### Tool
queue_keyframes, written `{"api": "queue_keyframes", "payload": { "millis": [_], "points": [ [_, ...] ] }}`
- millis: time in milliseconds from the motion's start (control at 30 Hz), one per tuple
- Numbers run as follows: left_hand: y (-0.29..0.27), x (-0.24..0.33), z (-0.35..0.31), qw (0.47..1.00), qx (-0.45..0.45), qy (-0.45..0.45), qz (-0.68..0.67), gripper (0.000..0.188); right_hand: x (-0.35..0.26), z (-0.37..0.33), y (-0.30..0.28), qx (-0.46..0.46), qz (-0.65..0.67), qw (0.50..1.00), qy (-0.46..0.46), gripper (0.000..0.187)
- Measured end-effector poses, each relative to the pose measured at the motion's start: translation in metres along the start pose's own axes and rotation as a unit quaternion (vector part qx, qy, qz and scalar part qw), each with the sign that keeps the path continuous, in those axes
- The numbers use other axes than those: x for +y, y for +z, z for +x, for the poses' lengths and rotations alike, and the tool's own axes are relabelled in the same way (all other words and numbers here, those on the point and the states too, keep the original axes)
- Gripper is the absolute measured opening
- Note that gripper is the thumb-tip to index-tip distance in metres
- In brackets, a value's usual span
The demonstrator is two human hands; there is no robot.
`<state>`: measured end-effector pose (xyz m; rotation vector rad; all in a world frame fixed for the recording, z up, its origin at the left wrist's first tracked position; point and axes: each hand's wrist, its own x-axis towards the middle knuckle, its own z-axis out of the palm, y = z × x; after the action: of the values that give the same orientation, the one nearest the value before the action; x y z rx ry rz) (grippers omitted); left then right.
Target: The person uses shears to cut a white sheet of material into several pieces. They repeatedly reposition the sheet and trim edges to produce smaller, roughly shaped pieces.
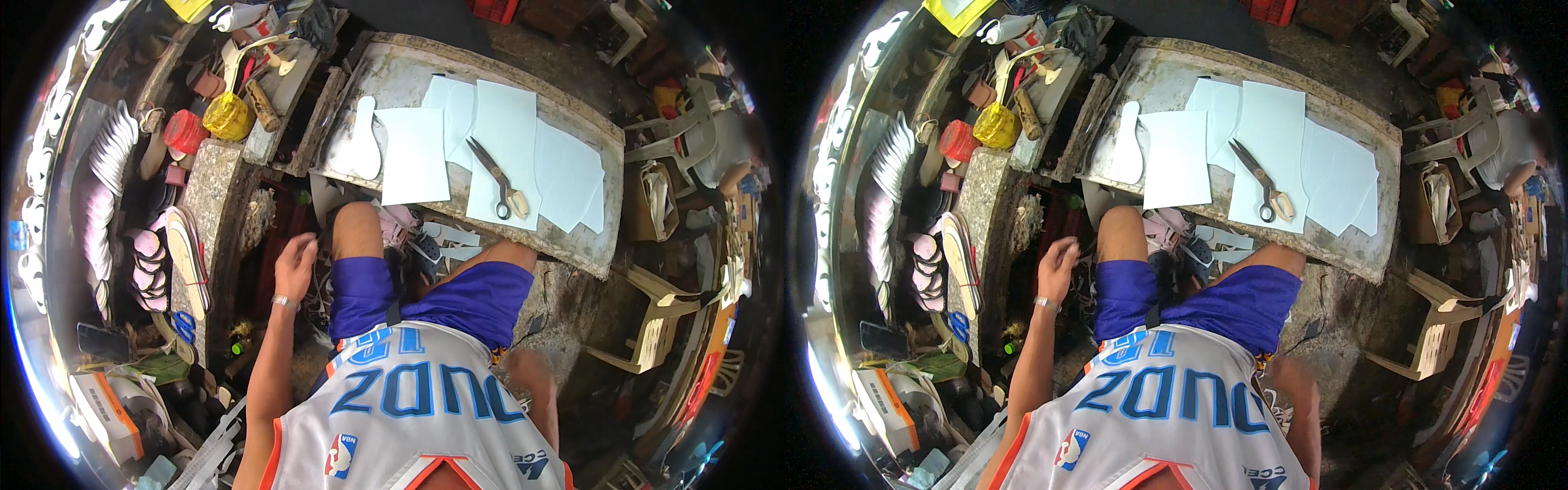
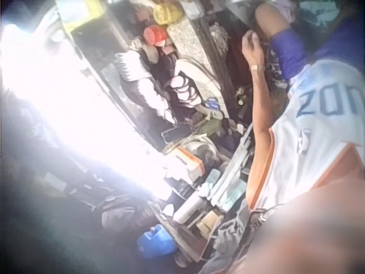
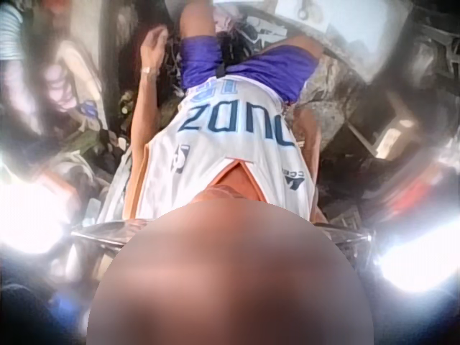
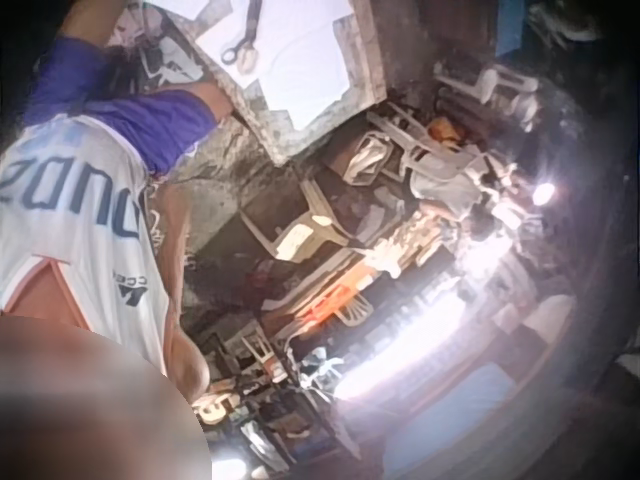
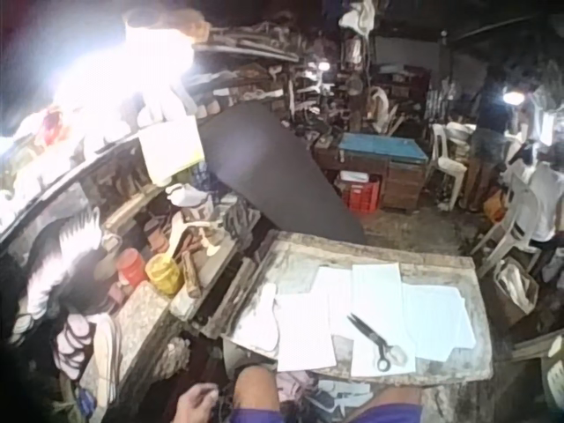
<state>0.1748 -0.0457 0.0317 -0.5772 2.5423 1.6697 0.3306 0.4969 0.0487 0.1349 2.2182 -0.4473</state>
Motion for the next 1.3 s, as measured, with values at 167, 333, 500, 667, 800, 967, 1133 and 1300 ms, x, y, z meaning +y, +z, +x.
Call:
{"api": "queue_keyframes", "payload": {
  "millis": [167,333,500,667,800,967,1133,1300],
  "points": [
    [0.091,0.062,0.077,0.992,-0.046,0.114,-0.002,0.039,-0.061,0.103,-0.106,0.397,0.113,0.905,-0.103,0.025],
    [0.160,0.081,0.121,0.980,-0.014,0.143,0.140,0.060,-0.115,0.192,-0.154,0.449,0.049,0.881,-0.141,0.037],
    [0.184,0.071,0.135,0.961,-0.021,0.092,0.260,0.081,-0.119,0.216,-0.150,0.408,-0.001,0.907,-0.100,0.042],
    [0.193,0.075,0.141,0.957,-0.001,0.072,0.281,0.087,-0.118,0.223,-0.152,0.396,-0.011,0.914,-0.092,0.043],
    [0.195,0.080,0.145,0.963,-0.012,0.039,0.267,0.092,-0.119,0.229,-0.171,0.355,0.050,0.930,-0.084,0.050],
    [0.197,0.082,0.155,0.977,-0.004,-0.003,0.212,0.079,-0.110,0.225,-0.190,0.144,0.463,0.872,-0.068,0.053],
    [0.183,0.089,0.165,0.928,-0.201,-0.212,-0.231,0.056,-0.109,0.190,-0.176,-0.056,0.718,0.681,-0.129,0.052],
    [0.178,0.104,0.150,0.902,-0.219,-0.221,-0.301,0.057,-0.128,0.112,-0.084,-0.120,0.666,0.717,-0.170,0.045]
  ]
}}
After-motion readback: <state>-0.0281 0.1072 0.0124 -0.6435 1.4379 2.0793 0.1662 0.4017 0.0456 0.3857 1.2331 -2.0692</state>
